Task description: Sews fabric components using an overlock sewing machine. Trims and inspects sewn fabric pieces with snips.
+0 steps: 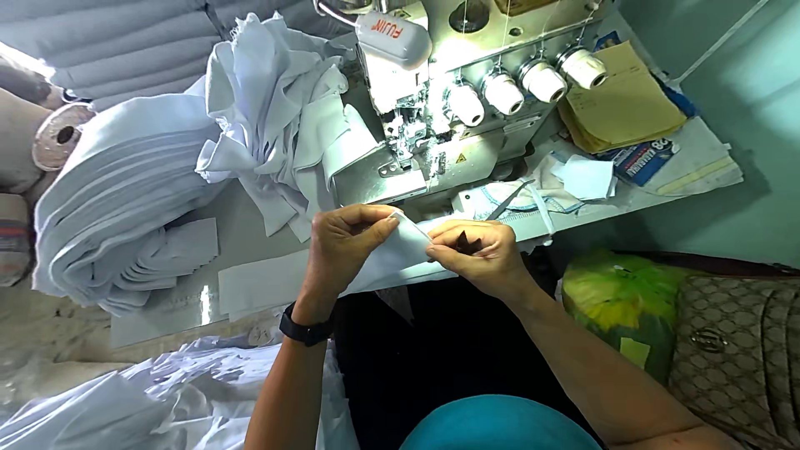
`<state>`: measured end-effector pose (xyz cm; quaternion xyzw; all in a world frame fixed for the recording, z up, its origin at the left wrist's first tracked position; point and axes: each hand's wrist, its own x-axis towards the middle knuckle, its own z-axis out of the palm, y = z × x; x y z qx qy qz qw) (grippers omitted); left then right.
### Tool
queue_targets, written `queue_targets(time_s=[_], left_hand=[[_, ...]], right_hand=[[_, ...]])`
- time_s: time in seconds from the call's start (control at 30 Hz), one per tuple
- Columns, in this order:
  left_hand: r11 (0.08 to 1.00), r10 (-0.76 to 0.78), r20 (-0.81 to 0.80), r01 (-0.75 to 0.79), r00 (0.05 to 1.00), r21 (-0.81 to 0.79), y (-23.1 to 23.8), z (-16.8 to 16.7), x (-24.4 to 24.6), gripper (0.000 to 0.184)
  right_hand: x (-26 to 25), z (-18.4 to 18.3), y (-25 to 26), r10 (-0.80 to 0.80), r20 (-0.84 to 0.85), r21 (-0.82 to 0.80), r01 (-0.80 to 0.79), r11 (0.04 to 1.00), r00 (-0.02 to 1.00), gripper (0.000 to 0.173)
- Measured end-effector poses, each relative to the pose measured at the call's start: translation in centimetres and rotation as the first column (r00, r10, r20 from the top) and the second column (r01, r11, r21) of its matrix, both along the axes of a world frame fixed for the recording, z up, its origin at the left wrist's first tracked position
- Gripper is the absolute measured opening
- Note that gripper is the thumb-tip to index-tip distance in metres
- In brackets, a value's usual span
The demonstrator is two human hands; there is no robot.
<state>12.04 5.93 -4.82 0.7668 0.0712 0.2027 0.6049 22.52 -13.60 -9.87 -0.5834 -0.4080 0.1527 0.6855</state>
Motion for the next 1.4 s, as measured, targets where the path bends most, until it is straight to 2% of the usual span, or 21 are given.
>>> queue_targets(time_s=[0.07, 0.13, 0.23, 0.3, 0.37, 0.4, 0.43, 0.5, 0.57, 0.6, 0.63, 0.67, 0.8, 1.0, 1.07, 1.17, 1.23, 1.3, 1.4], left_hand=[[0.997, 0.030, 0.024, -0.028, 0.999, -0.077, 0.0, -0.5, 0.2, 0.018], [0.996, 0.041, 0.061, -0.036, 0.997, -0.086, 0.2, -0.6, 0.7, 0.025], [0.987, 0.028, 0.134, -0.048, 0.991, 0.150, 0.9, 0.4, 2.3, 0.026], [0.931, 0.000, 0.143, -0.052, 0.990, 0.361, 1.5, 0.8, 3.6, 0.023], [0.878, -0.026, 0.141, -0.045, 0.990, 0.477, 2.1, 0.2, 4.9, 0.021], [0.843, -0.030, 0.138, -0.049, 0.990, 0.536, 2.2, -0.1, 5.3, 0.014], [0.771, -0.015, 0.108, -0.057, 0.994, 0.635, 2.0, -0.1, 5.5, 0.006], [0.558, 0.096, 0.051, -0.096, 0.994, 0.824, 0.0, -0.1, 5.0, 0.015], [0.336, 0.261, 0.076, -0.165, 0.962, 0.927, -3.2, -1.7, 3.7, 0.024], [0.262, 0.334, 0.110, -0.205, 0.936, 0.943, -4.3, -2.8, 3.3, 0.028], [0.239, 0.374, 0.137, -0.238, 0.917, 0.942, -4.8, -3.7, 3.2, 0.030], [0.264, 0.382, 0.144, -0.256, 0.913, 0.930, -4.8, -4.2, 3.2, 0.031], [0.471, 0.309, 0.079, -0.225, 0.948, 0.853, -3.2, -3.5, 3.6, 0.030], [0.670, 0.192, -0.088, -0.065, 0.977, 0.739, 1.6, -0.7, 4.9, 0.028], [0.720, 0.162, -0.116, -0.037, 0.980, 0.693, 3.6, -0.3, 5.5, 0.027], [0.824, 0.155, -0.063, -0.094, 0.986, 0.560, 7.2, -0.6, 8.5, 0.032], [0.879, 0.165, -0.029, -0.134, 0.986, 0.458, 9.1, -1.1, 9.7, 0.035], [0.929, 0.192, 0.065, -0.203, 0.979, 0.310, 9.8, -2.0, 10.0, 0.033], [0.950, 0.244, 0.155, -0.269, 0.957, 0.161, 9.0, -3.0, 8.3, 0.029]], right_hand=[[-0.2, 0.0, 0.6, 0.033, -0.178, 0.039, -0.027, 0.999, 0.984, 0.006], [-0.4, 0.1, 1.5, 0.011, -0.264, 0.045, 0.001, 0.999, 0.964, 0.011], [-0.4, 0.2, 2.7, -0.106, -0.173, 0.010, 0.110, 0.994, 0.979, 0.012], [-0.3, -0.1, 3.5, -0.221, -0.070, 0.005, 0.222, 0.975, 0.973, 0.011], [-0.2, -0.8, 4.1, -0.325, -0.009, 0.001, 0.325, 0.946, 0.946, 0.010], [-0.1, -1.2, 4.2, -0.352, 0.003, -0.007, 0.352, 0.936, 0.936, 0.009], [-0.2, -1.6, 4.2, -0.367, 0.029, -0.009, 0.367, 0.930, 0.930, 0.008], [-0.3, -2.0, 3.6, -0.373, 0.127, -0.015, 0.378, 0.926, 0.919, 0.005], [-0.3, -2.1, 3.1, -0.381, 0.215, -0.028, 0.396, 0.918, 0.899, 0.007], [-0.2, -2.0, 3.1, -0.387, 0.243, -0.033, 0.406, 0.913, 0.890, 0.007], [-0.1, -1.9, 3.3, -0.392, 0.259, -0.033, 0.414, 0.910, 0.883, 0.007], [0.1, -1.7, 3.5, -0.398, 0.265, -0.027, 0.419, 0.907, 0.878, 0.007], [0.9, -0.5, 4.3, -0.406, 0.328, -0.015, 0.435, 0.900, 0.853, 0.011], [2.6, 0.2, 5.8, -0.416, 0.561, -0.077, 0.545, 0.835, 0.716, 0.017], [2.7, 0.5, 5.5, -0.390, 0.501, -0.099, 0.499, 0.861, 0.772, 0.016], [2.3, 0.2, 3.7, -0.315, 0.173, -0.060, 0.330, 0.942, 0.933, 0.008], [1.8, -0.6, 1.8, -0.306, 0.002, -0.119, 0.304, 0.945, 0.952, 0.007], [1.5, -1.7, -0.1, -0.317, -0.022, -0.244, 0.303, 0.921, 0.948, 0.008], [0.9, -3.2, -1.9, -0.321, 0.151, -0.448, 0.354, 0.821, 0.935, 0.014]])
